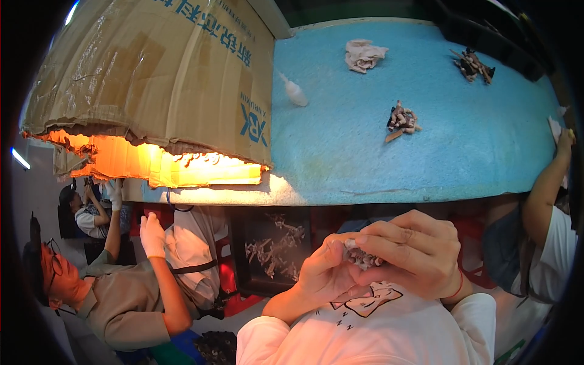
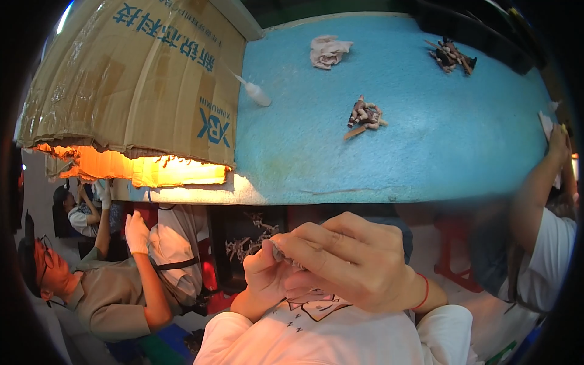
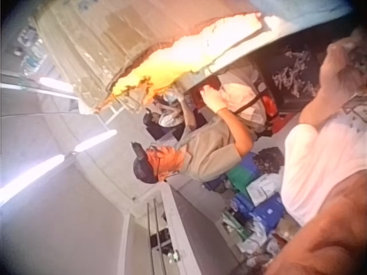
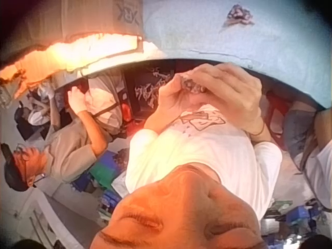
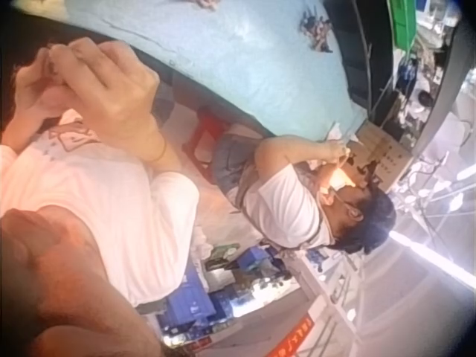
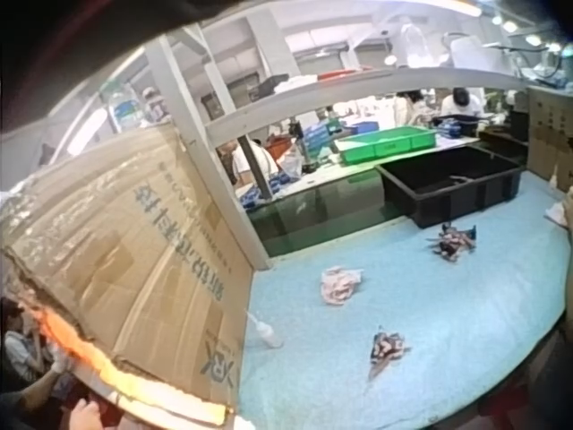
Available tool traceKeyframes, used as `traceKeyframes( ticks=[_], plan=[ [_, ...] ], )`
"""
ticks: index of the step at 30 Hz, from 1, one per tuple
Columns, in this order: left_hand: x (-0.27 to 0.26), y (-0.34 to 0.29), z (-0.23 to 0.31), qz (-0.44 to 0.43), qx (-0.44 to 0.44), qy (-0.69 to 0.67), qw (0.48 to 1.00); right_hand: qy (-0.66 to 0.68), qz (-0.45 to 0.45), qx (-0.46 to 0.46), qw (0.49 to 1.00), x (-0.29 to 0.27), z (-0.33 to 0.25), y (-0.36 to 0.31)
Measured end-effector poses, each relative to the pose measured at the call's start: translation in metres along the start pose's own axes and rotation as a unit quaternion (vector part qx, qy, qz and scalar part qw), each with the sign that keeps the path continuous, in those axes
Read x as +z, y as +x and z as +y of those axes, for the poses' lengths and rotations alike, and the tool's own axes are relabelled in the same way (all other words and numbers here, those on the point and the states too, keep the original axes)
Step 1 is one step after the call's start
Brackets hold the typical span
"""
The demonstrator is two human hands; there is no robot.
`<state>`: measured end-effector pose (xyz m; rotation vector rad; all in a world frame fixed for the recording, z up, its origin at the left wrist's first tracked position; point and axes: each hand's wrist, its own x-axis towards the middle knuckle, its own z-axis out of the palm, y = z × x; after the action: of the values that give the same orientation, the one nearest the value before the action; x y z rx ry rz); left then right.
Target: The person unloads figurine pieces from a tray onto the table, applies glue with a squeeze bottle, and fits the parts together by hand to assemble figurines.
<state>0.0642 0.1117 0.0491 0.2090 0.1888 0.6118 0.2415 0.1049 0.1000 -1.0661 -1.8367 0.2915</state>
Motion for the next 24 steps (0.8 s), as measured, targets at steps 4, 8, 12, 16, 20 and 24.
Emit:
traceKeyframes(
  ticks=[4, 8, 12, 16, 20, 24],
  plan=[
    [0.013, 0.001, -0.004, 0.076, -0.033, -0.055, 0.995, 0.031, -0.007, 0.000, 0.999, 0.003, 0.008, -0.002],
    [0.011, 0.004, -0.006, 0.030, -0.044, -0.184, 0.981, 0.061, -0.019, 0.042, 0.997, 0.002, 0.009, -0.003],
    [0.015, 0.004, -0.004, 0.065, -0.074, -0.283, 0.954, 0.220, -0.006, 0.148, 0.964, 0.005, 0.012, -0.009],
    [0.006, 0.004, -0.008, -0.005, -0.078, -0.201, 0.977, 0.393, 0.004, 0.187, 0.900, 0.011, 0.025, -0.014],
    [0.001, 0.003, -0.013, -0.016, -0.104, -0.118, 0.987, 0.533, -0.098, 0.186, 0.820, 0.013, 0.032, -0.016],
    [0.015, 0.007, -0.007, -0.060, -0.085, -0.057, 0.993, 0.503, -0.167, 0.127, 0.838, 0.014, 0.034, -0.010]
  ],
)
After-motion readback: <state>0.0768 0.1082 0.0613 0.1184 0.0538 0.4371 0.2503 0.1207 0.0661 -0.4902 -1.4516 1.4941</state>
